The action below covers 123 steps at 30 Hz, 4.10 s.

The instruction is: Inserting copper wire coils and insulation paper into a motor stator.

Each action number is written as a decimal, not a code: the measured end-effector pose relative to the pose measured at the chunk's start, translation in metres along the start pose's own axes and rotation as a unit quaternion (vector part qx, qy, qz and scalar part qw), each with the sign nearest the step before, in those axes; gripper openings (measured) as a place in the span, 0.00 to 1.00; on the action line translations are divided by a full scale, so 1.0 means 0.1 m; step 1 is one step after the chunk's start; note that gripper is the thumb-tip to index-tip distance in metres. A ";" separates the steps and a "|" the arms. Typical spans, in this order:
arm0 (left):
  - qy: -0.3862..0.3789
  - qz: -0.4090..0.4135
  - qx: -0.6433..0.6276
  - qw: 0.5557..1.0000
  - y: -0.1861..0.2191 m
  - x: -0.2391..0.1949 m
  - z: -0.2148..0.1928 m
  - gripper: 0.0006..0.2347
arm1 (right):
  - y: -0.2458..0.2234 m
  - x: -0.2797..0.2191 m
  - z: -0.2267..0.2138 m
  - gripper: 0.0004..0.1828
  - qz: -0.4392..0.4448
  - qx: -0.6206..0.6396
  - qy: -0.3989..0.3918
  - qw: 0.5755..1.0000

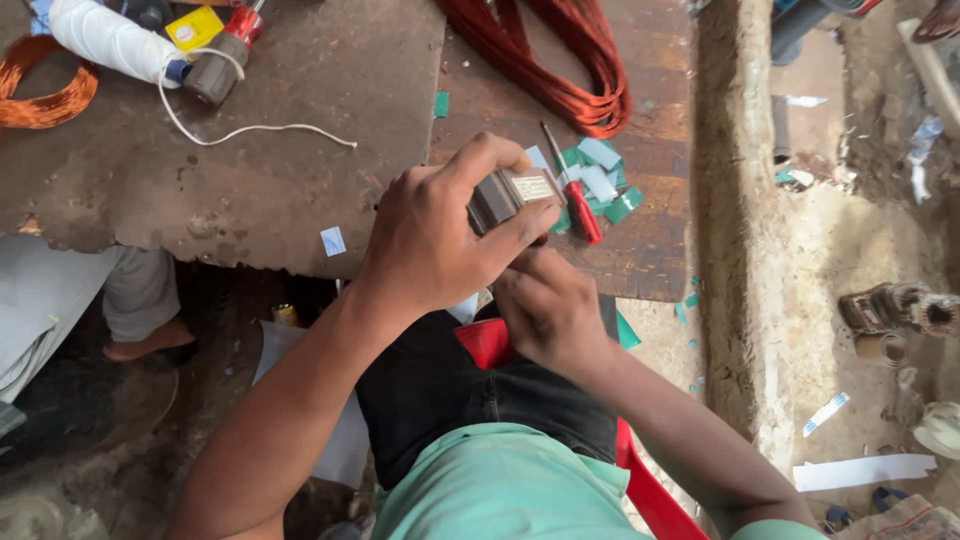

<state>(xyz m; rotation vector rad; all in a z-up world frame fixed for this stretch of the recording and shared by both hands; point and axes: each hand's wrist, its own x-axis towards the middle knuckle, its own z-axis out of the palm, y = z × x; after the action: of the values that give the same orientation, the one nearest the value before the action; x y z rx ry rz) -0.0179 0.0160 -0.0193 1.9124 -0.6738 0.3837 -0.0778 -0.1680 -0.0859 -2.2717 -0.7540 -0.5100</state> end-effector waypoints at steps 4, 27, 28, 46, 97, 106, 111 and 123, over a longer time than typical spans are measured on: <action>0.006 -0.004 0.018 1.000 -0.02 0.01 0.01 0.14 | -0.09 0.09 -0.22 0.16 -0.007 0.000 0.014 1.000; 0.007 -0.074 0.151 0.986 0.10 0.11 0.12 0.21 | -0.29 -0.34 -0.10 0.07 -0.018 0.019 0.093 0.995; 0.006 -0.074 0.151 0.986 0.11 0.15 0.08 0.21 | -0.32 -0.22 -0.09 0.07 -0.017 0.020 0.094 0.995; -0.054 -0.213 0.022 0.975 -0.04 0.06 -0.11 0.23 | -0.04 0.10 -0.11 0.17 -0.174 -0.121 -0.065 0.975; 0.040 0.057 -0.013 0.998 -0.16 -0.76 0.02 0.13 | 0.07 0.41 -0.35 0.27 0.445 0.613 0.016 0.653; 0.041 -0.075 -0.128 0.988 -0.20 -0.68 0.03 0.12 | -0.06 0.08 -0.13 0.21 0.228 0.446 0.006 0.866; 0.088 -0.104 -0.100 0.986 -0.22 -0.76 0.12 0.11 | -0.08 0.07 -0.07 0.18 0.214 0.457 0.015 0.863; 0.215 -0.143 -0.037 0.965 0.09 -0.89 0.43 0.11 | -0.21 -0.01 0.14 0.18 0.104 0.240 0.143 0.954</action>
<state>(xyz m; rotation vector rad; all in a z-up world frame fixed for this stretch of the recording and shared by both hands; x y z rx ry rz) -0.0952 -0.0012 -0.0791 1.7432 -0.1213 0.5579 -0.0895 -0.1459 -0.0864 -1.7490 -0.4271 -0.4807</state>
